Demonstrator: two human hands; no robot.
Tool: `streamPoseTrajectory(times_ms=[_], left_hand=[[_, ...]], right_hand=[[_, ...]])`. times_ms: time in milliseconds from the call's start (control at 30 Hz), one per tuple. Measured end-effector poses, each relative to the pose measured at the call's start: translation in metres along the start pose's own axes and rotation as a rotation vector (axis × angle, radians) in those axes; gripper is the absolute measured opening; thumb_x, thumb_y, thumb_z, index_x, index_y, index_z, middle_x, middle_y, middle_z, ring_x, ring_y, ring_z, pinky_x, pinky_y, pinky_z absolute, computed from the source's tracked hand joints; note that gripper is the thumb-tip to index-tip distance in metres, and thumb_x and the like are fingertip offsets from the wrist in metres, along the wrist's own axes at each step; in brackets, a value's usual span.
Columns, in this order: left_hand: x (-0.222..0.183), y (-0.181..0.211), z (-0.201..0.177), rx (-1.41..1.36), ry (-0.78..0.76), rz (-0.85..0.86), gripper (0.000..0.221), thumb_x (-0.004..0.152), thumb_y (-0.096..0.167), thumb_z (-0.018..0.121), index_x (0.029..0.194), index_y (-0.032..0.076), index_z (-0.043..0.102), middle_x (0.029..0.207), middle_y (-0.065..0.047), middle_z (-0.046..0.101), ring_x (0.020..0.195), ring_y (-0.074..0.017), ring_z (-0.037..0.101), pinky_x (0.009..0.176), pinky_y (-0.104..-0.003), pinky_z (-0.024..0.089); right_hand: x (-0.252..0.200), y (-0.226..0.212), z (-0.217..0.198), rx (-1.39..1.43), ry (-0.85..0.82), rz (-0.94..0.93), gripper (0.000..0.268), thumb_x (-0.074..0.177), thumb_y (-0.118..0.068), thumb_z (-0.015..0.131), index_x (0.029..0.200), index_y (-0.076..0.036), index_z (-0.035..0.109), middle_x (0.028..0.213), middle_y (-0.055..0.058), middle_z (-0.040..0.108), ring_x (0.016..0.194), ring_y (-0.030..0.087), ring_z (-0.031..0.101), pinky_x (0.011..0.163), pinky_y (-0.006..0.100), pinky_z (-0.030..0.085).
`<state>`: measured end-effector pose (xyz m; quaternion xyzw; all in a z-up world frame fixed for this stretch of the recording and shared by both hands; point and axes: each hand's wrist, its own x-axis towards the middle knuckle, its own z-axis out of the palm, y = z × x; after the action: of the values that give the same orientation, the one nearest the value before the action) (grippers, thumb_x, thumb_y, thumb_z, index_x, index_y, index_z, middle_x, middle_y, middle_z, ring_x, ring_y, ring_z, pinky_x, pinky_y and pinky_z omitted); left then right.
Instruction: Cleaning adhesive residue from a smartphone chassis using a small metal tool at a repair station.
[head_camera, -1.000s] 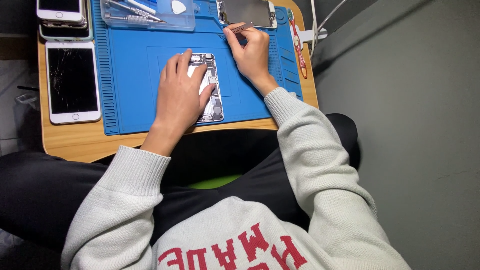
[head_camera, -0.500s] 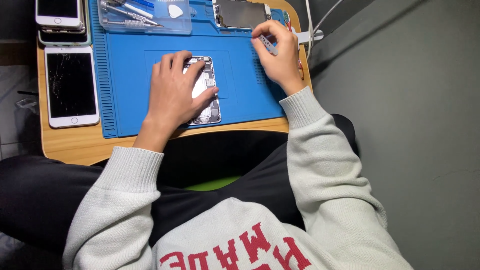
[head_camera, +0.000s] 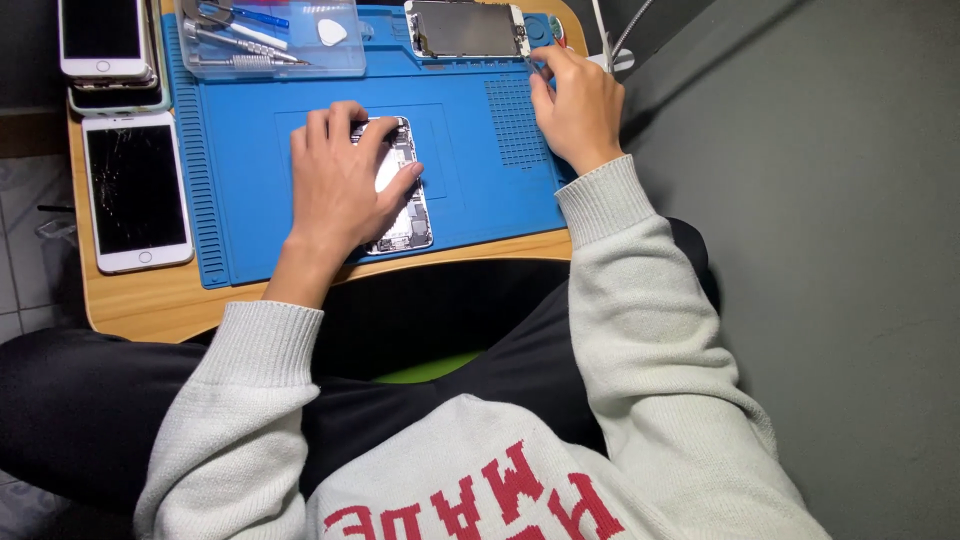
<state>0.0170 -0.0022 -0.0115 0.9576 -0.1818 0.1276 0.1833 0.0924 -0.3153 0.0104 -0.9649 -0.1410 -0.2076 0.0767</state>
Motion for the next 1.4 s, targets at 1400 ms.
streamPoseTrajectory(times_ms=[1400], left_hand=[[-0.003,0.003,0.019,0.25,0.091,0.036,0.058,0.09,0.072,0.069,0.123,0.025,0.067,0.124,-0.012,0.058,0.105,-0.0318,0.052,0.081,-0.042,0.042]], right_hand=[[0.12,-0.161,0.073,0.266,0.053,-0.296,0.008,0.094,-0.029,0.076,0.093,-0.025,0.083,0.088,-0.006,0.081,0.074,0.026,0.068,0.052,0.042,0.045]])
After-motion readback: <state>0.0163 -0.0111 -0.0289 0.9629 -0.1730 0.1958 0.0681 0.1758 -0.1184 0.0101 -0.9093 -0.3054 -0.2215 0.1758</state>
